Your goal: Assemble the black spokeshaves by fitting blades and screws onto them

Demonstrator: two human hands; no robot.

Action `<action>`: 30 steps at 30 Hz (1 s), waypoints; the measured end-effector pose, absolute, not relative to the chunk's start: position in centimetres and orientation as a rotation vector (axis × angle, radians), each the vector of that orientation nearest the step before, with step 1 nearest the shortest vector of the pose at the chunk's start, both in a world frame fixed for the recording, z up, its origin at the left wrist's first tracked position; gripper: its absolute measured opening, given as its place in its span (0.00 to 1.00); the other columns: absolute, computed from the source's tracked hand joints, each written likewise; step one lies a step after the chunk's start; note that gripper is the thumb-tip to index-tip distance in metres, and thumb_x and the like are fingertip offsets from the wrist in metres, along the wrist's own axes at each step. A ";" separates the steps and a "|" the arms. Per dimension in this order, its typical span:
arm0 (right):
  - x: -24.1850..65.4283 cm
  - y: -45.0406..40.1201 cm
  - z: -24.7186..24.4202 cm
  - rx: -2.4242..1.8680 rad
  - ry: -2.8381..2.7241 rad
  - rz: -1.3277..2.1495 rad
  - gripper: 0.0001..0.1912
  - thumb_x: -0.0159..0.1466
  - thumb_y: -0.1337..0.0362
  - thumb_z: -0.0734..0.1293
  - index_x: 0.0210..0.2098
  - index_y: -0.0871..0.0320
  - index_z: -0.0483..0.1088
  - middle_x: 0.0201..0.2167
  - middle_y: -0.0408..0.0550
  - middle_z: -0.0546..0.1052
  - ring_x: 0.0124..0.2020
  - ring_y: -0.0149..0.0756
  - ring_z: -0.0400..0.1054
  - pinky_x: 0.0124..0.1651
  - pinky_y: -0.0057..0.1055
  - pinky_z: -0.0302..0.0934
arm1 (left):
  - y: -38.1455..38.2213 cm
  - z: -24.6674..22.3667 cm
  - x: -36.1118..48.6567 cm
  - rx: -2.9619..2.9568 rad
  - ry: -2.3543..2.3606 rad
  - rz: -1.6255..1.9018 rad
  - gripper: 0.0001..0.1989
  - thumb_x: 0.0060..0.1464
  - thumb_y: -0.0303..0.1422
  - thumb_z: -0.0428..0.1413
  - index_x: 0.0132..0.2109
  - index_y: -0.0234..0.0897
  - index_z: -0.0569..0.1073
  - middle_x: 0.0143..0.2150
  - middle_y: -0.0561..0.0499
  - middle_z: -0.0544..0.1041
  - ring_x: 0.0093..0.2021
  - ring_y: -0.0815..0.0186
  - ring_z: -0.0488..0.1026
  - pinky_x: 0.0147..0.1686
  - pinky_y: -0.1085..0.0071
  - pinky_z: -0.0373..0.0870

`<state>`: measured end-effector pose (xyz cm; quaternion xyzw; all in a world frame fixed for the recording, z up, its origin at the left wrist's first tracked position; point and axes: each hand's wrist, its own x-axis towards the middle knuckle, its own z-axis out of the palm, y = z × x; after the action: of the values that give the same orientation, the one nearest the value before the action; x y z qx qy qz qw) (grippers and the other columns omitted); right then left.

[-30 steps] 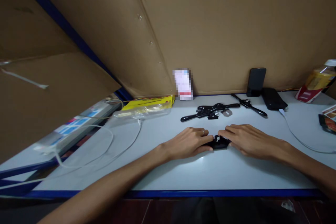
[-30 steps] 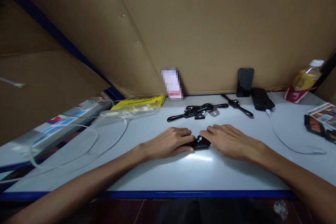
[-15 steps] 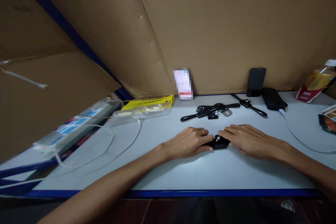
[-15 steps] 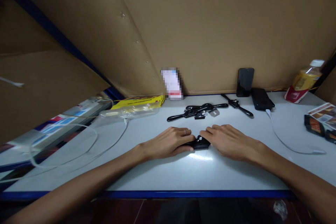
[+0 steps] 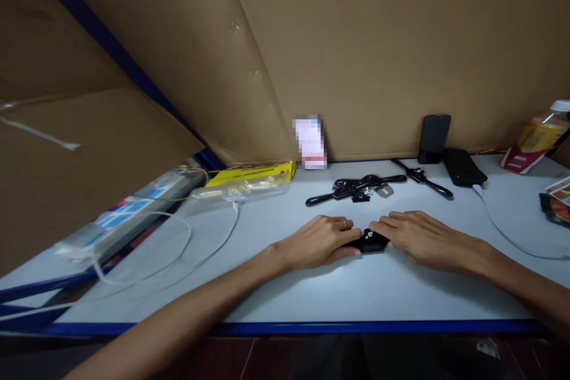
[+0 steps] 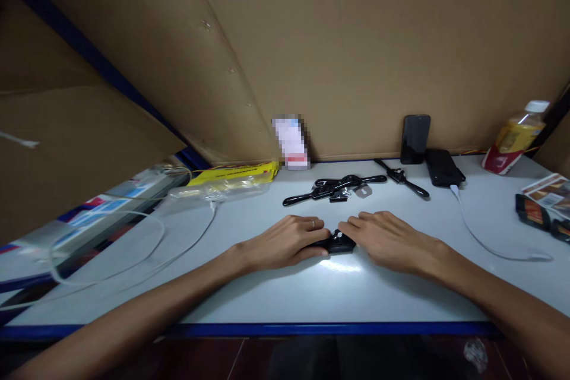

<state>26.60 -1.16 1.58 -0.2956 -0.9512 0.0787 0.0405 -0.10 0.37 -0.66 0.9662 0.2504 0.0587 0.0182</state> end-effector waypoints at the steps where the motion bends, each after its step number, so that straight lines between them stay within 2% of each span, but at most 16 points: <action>1: 26.6 -1.2 1.6 -0.906 -2.911 0.241 0.21 0.67 0.79 0.56 0.54 0.55 0.66 0.41 0.48 0.76 0.40 0.40 0.68 0.40 0.34 0.58 | 0.4 -0.7 -0.1 3.003 0.777 0.180 0.24 0.73 0.48 0.39 0.41 0.38 0.71 0.35 0.49 0.74 0.32 0.65 0.71 0.29 0.66 0.62; 8: 26.5 -1.1 1.5 -0.901 -2.896 0.193 0.14 0.68 0.76 0.59 0.49 0.57 0.68 0.40 0.49 0.75 0.39 0.40 0.68 0.38 0.34 0.58 | 0.3 -0.5 -0.1 2.971 0.790 0.168 0.24 0.73 0.49 0.39 0.42 0.37 0.72 0.35 0.49 0.75 0.32 0.64 0.72 0.30 0.66 0.63; 13: 26.7 -1.1 1.9 -1.008 -2.906 0.170 0.10 0.67 0.76 0.59 0.40 0.59 0.69 0.39 0.51 0.75 0.36 0.39 0.68 0.38 0.34 0.58 | 1.0 -0.5 -0.9 2.902 0.897 0.284 0.22 0.72 0.49 0.42 0.47 0.37 0.73 0.38 0.47 0.76 0.35 0.63 0.73 0.33 0.66 0.68; 18: 28.3 -1.1 2.9 -1.291 -2.935 0.058 0.16 0.61 0.82 0.58 0.34 0.59 0.71 0.35 0.51 0.77 0.33 0.39 0.71 0.35 0.34 0.57 | 2.4 -0.8 -1.9 2.794 1.225 0.557 0.15 0.71 0.41 0.45 0.49 0.38 0.73 0.43 0.45 0.75 0.42 0.60 0.73 0.39 0.63 0.72; 21: 29.8 -0.9 3.4 -1.597 -2.905 -0.077 0.18 0.59 0.83 0.57 0.31 0.59 0.74 0.31 0.54 0.78 0.32 0.41 0.73 0.35 0.35 0.58 | 3.2 -1.2 -2.2 2.768 1.394 0.645 0.13 0.70 0.37 0.46 0.53 0.38 0.72 0.47 0.43 0.74 0.49 0.56 0.71 0.45 0.58 0.73; 26: 31.2 -0.2 3.8 -1.996 -2.768 -0.226 0.15 0.61 0.80 0.61 0.33 0.62 0.77 0.30 0.61 0.80 0.34 0.50 0.77 0.35 0.38 0.62 | 4.6 -2.6 -2.7 2.842 1.547 0.552 0.18 0.68 0.35 0.50 0.61 0.36 0.69 0.54 0.38 0.72 0.53 0.52 0.68 0.52 0.51 0.70; 30: 31.7 0.6 3.4 -2.064 -2.682 -0.277 0.10 0.65 0.72 0.64 0.35 0.62 0.79 0.30 0.64 0.79 0.35 0.53 0.78 0.35 0.39 0.63 | 5.5 -3.4 -3.2 2.823 1.576 0.492 0.17 0.67 0.33 0.50 0.59 0.36 0.72 0.51 0.40 0.74 0.50 0.54 0.69 0.51 0.53 0.70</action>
<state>31.71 0.63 3.36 -0.6029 -0.7835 -0.0809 -0.1265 -3.18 5.46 -3.43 0.8614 0.4810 0.1500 -0.0641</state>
